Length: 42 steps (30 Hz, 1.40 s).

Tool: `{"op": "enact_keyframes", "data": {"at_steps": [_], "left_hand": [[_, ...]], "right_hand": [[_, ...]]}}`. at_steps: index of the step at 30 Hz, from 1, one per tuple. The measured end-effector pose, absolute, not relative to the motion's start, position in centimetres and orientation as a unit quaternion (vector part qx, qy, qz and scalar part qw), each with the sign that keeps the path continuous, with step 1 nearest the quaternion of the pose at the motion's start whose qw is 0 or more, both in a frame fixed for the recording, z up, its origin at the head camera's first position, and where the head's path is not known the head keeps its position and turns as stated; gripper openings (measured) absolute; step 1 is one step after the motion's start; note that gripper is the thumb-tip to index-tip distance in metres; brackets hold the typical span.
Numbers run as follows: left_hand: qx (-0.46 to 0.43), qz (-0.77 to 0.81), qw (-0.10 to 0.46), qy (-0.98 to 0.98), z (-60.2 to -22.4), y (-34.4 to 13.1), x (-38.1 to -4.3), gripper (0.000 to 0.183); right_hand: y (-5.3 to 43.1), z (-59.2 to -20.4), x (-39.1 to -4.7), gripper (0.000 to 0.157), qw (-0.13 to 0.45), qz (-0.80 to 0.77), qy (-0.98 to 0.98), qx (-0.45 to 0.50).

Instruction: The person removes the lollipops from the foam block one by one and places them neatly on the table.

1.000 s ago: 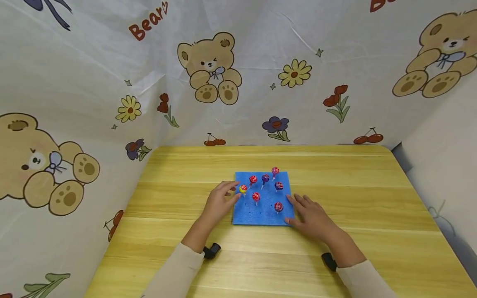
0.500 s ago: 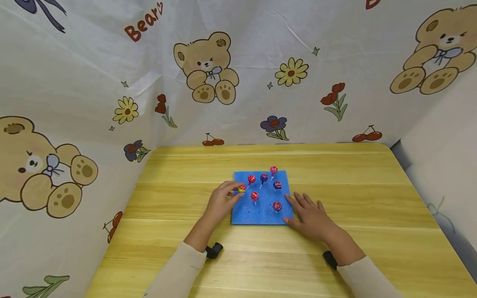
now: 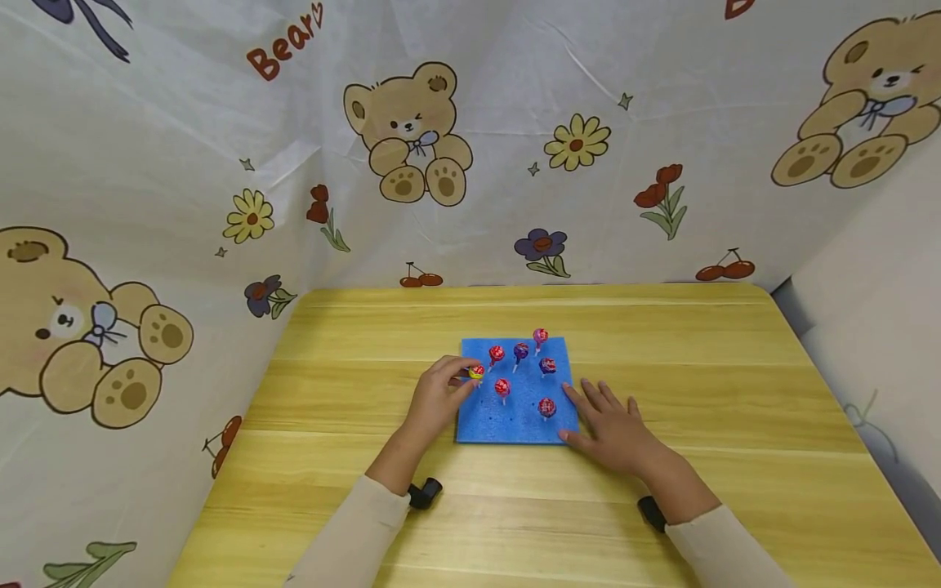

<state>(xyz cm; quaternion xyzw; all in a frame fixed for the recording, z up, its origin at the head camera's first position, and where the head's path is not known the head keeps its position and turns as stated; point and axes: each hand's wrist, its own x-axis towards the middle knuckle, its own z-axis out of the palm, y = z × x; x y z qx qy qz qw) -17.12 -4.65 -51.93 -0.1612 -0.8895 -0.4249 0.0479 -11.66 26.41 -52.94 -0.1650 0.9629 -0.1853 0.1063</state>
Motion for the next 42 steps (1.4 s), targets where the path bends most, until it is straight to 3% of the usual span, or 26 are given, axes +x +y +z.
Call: {"op": "enact_keyframes", "data": {"at_steps": [22,42], "left_hand": [[-0.151,-0.48,0.047,-0.863,-50.0,-5.0,-16.6,0.03],[-0.094,-0.518,0.037,-0.849,-51.4,-7.1,-16.8,0.029]], "right_hand": [[26.3,-53.2,-11.9,0.081,0.107,-0.186,0.963,-0.161],[26.2,-52.9,-11.6,0.08,0.1,-0.192,0.962,-0.164]]}}
